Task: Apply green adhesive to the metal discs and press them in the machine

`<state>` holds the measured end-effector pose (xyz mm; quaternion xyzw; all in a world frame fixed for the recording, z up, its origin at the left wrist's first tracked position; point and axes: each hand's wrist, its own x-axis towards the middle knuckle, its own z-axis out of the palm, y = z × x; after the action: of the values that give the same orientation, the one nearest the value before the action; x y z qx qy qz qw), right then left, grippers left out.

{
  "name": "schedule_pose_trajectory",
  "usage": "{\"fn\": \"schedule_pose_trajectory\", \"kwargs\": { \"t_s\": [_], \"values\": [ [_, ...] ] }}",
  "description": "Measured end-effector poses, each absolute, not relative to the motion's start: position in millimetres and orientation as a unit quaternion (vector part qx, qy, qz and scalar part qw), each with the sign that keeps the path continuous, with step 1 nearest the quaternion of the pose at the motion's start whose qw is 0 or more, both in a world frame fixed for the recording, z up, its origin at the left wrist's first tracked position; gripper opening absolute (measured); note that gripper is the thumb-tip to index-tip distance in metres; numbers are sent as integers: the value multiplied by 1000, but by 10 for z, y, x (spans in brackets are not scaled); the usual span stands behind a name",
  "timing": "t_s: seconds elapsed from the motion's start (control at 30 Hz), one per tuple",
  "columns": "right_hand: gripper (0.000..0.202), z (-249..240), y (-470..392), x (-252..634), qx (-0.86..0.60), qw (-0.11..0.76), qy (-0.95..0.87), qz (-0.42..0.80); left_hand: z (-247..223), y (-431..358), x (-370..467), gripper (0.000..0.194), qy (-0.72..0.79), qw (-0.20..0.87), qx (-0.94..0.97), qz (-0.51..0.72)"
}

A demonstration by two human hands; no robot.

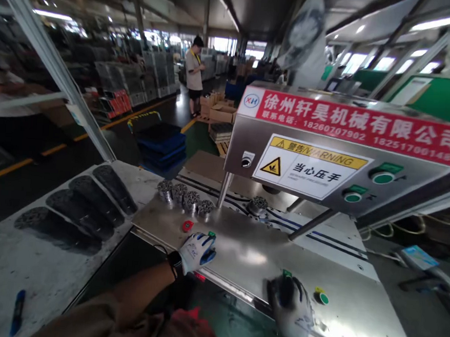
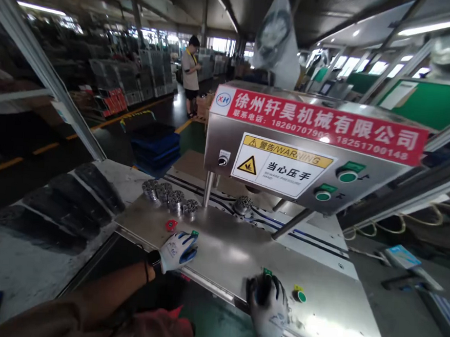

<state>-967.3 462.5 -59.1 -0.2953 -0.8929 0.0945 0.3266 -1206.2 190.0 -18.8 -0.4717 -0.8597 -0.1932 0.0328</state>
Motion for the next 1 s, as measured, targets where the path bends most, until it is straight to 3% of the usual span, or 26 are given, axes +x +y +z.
{"fn": "schedule_pose_trajectory", "kwargs": {
  "t_s": [0.37,0.53,0.67,0.83,1.0],
  "values": [
    [62,-662,4554,-9802,-317,368,-869,93,-95,1817,-11973,47,-869,6,-421,-260],
    [57,-581,3969,-10329,-264,309,-900,155,-309,988,-11784,46,-885,-40,-363,-290],
    [57,-436,3602,-10706,-320,248,-909,98,-616,193,-11745,47,-898,-119,-325,-273],
    [52,-432,3533,-10591,-301,245,-916,97,-821,-415,-11648,34,-907,-216,-253,-257],
    [51,-494,3704,-10595,-296,230,-926,43,-726,-767,-11613,34,-921,-175,-170,-305]
  ]
}}
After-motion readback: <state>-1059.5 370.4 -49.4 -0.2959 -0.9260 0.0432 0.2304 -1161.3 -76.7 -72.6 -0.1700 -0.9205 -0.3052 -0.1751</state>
